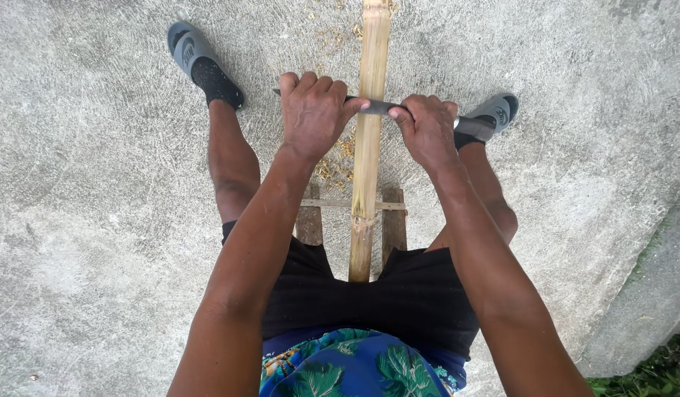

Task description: Using a machete to strip and shave the outer layer of a bamboo pole while sitting over it.

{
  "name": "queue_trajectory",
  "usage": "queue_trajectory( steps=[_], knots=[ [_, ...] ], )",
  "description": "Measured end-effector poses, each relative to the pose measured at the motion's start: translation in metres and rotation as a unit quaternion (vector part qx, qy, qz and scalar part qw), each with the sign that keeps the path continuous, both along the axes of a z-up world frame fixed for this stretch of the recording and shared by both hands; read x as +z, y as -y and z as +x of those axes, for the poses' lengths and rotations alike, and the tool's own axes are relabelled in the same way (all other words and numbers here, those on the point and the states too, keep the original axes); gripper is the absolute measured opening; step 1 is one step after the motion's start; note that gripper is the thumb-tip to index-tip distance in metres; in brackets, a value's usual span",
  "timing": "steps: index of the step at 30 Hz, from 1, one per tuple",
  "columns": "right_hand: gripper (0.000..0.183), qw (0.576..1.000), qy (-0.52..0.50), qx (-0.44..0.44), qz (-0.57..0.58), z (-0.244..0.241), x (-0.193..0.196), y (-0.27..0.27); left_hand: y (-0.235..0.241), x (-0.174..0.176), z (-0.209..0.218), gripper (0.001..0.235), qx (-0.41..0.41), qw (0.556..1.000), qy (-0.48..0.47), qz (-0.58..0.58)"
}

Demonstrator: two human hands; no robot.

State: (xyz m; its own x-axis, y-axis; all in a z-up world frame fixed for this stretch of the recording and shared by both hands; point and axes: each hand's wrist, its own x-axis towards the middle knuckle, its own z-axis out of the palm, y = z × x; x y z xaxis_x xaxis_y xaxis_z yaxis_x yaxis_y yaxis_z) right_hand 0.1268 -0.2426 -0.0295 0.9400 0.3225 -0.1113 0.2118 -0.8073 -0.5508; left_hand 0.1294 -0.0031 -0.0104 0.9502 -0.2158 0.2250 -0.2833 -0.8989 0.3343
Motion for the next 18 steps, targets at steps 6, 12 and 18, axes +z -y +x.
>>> queue_trajectory(
  steps=[6,12,18],
  knots=[
    [0.055,1.000,-0.017,-0.004,-0.012,-0.007,-0.003,0.002,0.001,-0.014,-0.006,0.058,-0.011,1.000,-0.024,0.003],
    [0.048,0.999,0.026,-0.011,-0.020,0.002,0.006,-0.003,0.002,-0.002,-0.003,0.057,0.007,1.000,0.018,-0.015],
    [0.048,1.000,0.010,-0.002,-0.013,0.015,0.002,-0.001,-0.001,-0.009,0.011,0.055,0.009,1.000,-0.022,-0.020]
  ],
)
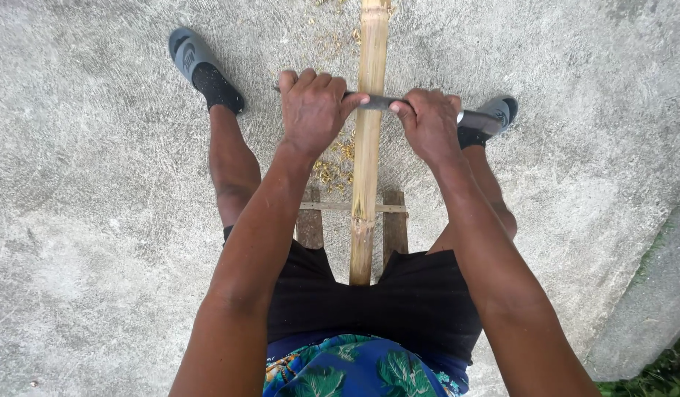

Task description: Using a machete to strip and shave the outer layer of a bamboo pole while sitting over it.

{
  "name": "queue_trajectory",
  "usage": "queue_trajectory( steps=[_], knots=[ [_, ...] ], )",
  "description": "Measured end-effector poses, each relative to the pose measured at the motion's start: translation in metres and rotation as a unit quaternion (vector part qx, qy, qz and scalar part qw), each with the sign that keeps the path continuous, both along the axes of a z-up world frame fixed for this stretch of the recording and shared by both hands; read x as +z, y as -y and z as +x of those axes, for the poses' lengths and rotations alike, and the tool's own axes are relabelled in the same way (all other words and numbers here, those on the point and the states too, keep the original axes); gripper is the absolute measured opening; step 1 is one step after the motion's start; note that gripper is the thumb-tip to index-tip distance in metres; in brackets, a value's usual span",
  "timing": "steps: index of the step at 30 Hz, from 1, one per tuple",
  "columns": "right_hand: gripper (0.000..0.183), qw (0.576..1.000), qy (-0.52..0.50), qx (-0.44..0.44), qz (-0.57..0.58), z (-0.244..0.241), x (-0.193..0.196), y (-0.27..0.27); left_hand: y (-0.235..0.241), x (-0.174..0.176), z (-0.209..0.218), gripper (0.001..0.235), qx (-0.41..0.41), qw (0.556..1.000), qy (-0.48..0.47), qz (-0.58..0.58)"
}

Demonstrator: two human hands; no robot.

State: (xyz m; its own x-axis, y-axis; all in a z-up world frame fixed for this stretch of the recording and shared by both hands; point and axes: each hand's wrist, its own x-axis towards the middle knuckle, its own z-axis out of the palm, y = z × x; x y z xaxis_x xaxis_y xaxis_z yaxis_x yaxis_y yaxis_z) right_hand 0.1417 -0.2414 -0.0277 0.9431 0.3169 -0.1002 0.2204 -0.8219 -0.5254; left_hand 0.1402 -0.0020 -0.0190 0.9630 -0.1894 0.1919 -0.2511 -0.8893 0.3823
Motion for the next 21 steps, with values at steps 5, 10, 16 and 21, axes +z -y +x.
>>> queue_trajectory(
  steps=[5,10,16,21],
  knots=[
    [0.046,0.999,-0.033,-0.010,-0.011,0.011,0.003,-0.004,-0.003,0.005,0.013,0.054,-0.011,0.999,0.040,0.005],
    [0.040,1.000,-0.006,-0.001,-0.008,-0.043,0.010,0.000,0.003,0.012,-0.044,0.057,-0.001,1.000,-0.029,-0.004],
    [0.037,0.998,-0.055,-0.006,-0.037,-0.121,0.024,0.005,0.013,0.022,-0.127,0.056,0.005,0.997,-0.071,0.013],
    [0.039,0.999,-0.005,0.002,-0.032,-0.146,0.035,0.008,0.020,0.026,-0.160,0.053,0.035,0.998,-0.052,-0.011]
  ],
)
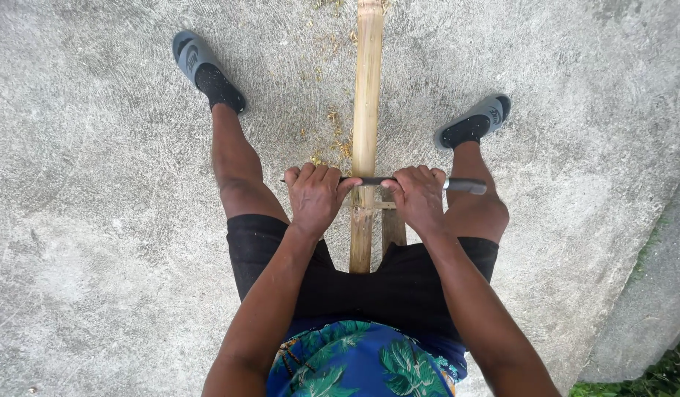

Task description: Using a machete to strip and shave the outer layer of a bamboo pole while sitting over it.

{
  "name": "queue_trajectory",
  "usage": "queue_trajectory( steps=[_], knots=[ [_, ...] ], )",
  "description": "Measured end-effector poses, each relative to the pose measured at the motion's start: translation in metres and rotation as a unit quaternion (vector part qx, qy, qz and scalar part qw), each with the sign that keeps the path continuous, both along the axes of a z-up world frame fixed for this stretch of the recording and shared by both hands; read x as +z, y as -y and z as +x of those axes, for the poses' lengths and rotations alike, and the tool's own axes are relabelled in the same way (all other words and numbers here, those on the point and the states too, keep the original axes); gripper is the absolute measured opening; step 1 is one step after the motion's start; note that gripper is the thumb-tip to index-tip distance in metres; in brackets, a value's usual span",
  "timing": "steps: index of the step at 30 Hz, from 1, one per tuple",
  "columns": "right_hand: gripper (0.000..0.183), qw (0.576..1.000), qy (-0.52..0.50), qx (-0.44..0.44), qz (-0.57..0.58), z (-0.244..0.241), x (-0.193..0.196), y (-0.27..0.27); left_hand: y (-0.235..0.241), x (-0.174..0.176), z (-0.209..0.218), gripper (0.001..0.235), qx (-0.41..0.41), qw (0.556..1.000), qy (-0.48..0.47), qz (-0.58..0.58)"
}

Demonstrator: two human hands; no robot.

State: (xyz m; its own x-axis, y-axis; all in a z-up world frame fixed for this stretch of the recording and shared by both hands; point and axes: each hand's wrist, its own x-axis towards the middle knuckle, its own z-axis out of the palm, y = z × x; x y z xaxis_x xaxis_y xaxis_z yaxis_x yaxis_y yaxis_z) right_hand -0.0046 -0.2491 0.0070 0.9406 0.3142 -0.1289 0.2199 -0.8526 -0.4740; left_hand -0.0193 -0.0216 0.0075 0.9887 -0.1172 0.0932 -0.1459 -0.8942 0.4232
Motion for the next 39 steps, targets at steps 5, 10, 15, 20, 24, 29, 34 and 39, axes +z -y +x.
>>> queue_trajectory(
  steps=[5,10,15,20,24,29,34,39],
  knots=[
    [0.042,0.999,-0.044,0.011,-0.012,0.015,0.005,-0.001,-0.003,-0.005,0.008,0.052,0.014,1.000,0.002,-0.019],
    [0.041,1.000,-0.002,0.014,-0.008,0.024,0.012,-0.008,-0.006,-0.006,0.023,0.050,0.002,0.998,0.038,-0.040],
    [0.040,0.999,-0.018,-0.007,-0.026,-0.022,-0.002,0.001,-0.004,0.000,-0.010,0.053,-0.015,0.999,-0.042,-0.026],
    [0.040,1.000,-0.018,-0.006,0.003,-0.033,0.005,0.002,-0.004,0.000,-0.021,0.053,-0.018,0.997,-0.021,-0.073],
    [0.044,0.999,0.009,-0.028,-0.020,-0.005,-0.001,-0.005,-0.007,-0.007,0.017,0.053,-0.027,0.998,-0.017,-0.049],
    [0.048,0.999,0.037,-0.038,0.001,-0.014,-0.017,-0.002,-0.006,-0.008,0.016,0.052,-0.043,0.998,0.026,-0.028],
    [0.044,0.998,0.038,-0.044,0.019,-0.012,-0.017,-0.003,-0.006,-0.012,0.023,0.050,-0.064,0.998,-0.005,-0.005],
    [0.043,0.998,0.020,-0.059,-0.002,-0.013,-0.021,-0.005,-0.009,-0.002,0.020,0.047,-0.050,0.997,0.044,-0.035]
  ],
)
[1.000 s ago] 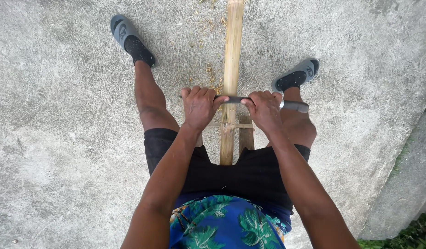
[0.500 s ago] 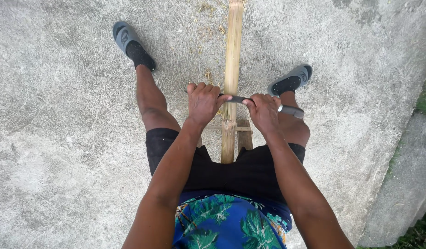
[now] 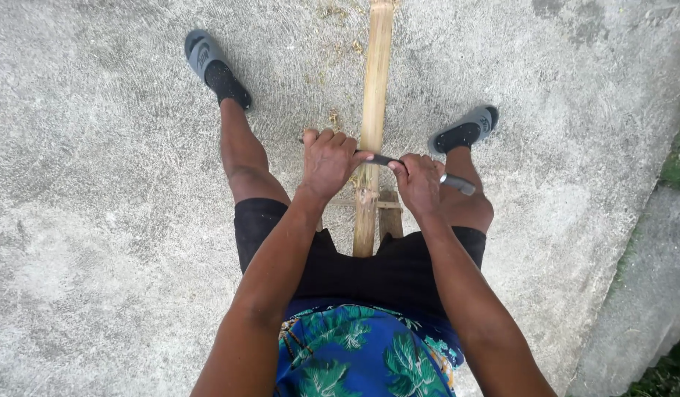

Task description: Using a machete to strip and shave the outer layer of a bamboo pole while sitting over it.

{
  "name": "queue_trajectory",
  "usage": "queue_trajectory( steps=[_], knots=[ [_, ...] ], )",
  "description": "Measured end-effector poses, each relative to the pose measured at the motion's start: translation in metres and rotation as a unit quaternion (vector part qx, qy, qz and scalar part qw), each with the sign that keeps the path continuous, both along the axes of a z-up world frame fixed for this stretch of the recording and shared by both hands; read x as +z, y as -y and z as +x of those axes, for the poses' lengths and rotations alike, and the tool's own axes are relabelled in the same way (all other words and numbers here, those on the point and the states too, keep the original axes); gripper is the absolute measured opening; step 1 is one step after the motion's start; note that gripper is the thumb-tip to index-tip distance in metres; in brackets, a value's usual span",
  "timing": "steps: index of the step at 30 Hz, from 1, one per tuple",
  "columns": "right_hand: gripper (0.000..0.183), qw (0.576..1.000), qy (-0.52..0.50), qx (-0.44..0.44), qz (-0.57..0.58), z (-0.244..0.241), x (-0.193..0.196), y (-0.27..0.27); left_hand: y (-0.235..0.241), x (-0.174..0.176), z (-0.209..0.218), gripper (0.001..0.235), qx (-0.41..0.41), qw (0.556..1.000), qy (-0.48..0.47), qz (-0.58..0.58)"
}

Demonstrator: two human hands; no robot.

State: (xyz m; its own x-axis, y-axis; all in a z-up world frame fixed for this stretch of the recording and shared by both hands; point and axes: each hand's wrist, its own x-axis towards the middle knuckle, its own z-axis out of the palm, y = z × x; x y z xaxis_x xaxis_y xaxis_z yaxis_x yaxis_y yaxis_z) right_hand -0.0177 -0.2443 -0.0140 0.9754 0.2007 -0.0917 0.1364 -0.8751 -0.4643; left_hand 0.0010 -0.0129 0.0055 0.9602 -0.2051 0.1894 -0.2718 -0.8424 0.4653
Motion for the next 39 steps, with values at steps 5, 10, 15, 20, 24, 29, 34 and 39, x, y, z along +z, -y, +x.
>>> queue_trajectory(
  steps=[5,10,15,20,24,29,34,39],
  knots=[
    [0.043,0.999,-0.025,0.018,-0.010,-0.013,0.012,0.005,0.002,0.004,-0.027,0.051,0.002,0.998,-0.057,0.004],
    [0.045,0.997,-0.038,0.040,-0.046,-0.006,0.018,0.001,0.001,-0.002,-0.018,0.054,0.019,0.997,-0.077,-0.006],
    [0.047,0.998,-0.047,0.000,-0.036,-0.014,0.019,-0.003,0.001,0.005,-0.014,0.054,-0.005,0.998,-0.045,0.035],
    [0.043,0.996,-0.080,0.028,-0.042,-0.037,0.031,0.005,-0.001,0.012,-0.053,0.053,-0.025,0.986,-0.156,0.047],
    [0.039,0.992,-0.086,0.092,-0.016,-0.023,0.059,0.017,-0.009,0.014,-0.064,0.040,-0.032,0.998,-0.046,0.031],
    [0.039,0.982,-0.159,0.099,0.000,-0.005,0.043,0.031,-0.017,0.006,-0.049,0.032,-0.094,0.991,-0.051,0.076],
    [0.044,0.989,-0.106,0.098,-0.042,0.039,0.025,0.012,-0.030,0.007,0.008,0.039,-0.016,0.997,-0.029,0.076],
    [0.052,0.994,-0.005,0.104,-0.015,0.035,0.000,0.015,-0.029,0.017,0.007,0.041,-0.013,0.991,-0.101,0.081]
  ],
)
